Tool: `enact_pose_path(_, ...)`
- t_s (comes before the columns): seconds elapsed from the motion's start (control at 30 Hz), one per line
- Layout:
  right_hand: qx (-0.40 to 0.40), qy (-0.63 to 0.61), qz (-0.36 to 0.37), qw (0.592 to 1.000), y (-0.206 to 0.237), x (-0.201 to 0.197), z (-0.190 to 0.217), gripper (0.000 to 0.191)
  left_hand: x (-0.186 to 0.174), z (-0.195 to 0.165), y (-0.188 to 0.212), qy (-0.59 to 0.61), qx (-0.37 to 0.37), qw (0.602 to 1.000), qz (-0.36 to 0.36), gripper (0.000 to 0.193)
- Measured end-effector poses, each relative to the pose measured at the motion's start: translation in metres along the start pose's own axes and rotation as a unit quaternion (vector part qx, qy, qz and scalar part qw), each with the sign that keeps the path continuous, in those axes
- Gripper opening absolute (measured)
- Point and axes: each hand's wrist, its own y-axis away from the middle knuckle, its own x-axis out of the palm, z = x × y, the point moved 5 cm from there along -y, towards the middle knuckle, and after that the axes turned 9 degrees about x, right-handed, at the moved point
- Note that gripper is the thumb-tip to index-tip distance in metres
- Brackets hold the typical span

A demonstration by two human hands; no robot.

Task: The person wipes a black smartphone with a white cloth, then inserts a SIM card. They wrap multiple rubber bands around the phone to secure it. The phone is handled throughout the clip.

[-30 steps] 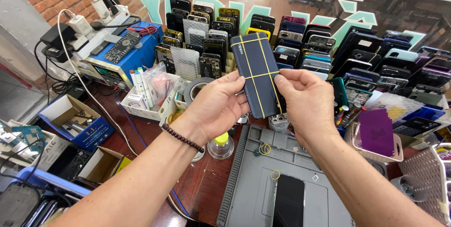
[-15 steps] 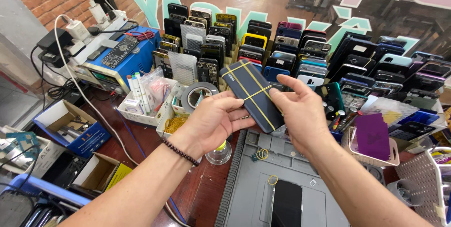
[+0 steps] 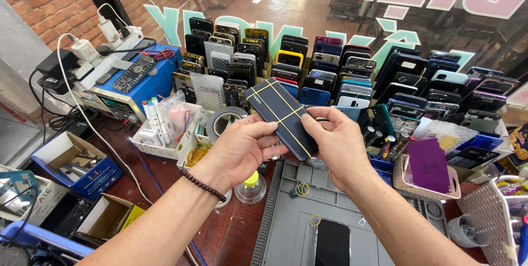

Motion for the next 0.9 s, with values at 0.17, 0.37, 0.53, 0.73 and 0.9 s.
enact_pose_path(0.17, -0.025, 0.044, 0.022, 0.999, 0.002, -0.003, 0.007, 0.036, 0.002, 0.001, 0.001, -0.014, -0.008, 1.000, -0.003, 0.027)
enact_pose_path(0.37, 0.015, 0.031, 0.056, 0.998, -0.005, -0.003, 0.004, 0.038, 0.002, 0.004, 0.003, -0.007, -0.006, 1.000, 0.000, 0.030)
enact_pose_path(0.53, -0.056, 0.094, 0.063, 0.992, -0.013, -0.015, 0.017, 0.037, -0.023, -0.023, -0.012, -0.165, 0.049, 0.977, -0.124, 0.061)
enact_pose_path(0.73, -0.155, 0.257, 0.056, 0.952, -0.018, -0.011, 0.040, 0.032, 0.003, -0.057, -0.039, -0.630, 0.219, 0.745, 0.012, 0.083)
enact_pose_path(0.9, -0.157, 0.226, 0.066, 0.959, -0.041, 0.000, 0.026, 0.027, 0.023, -0.029, -0.046, -0.654, 0.123, 0.729, 0.161, 0.065)
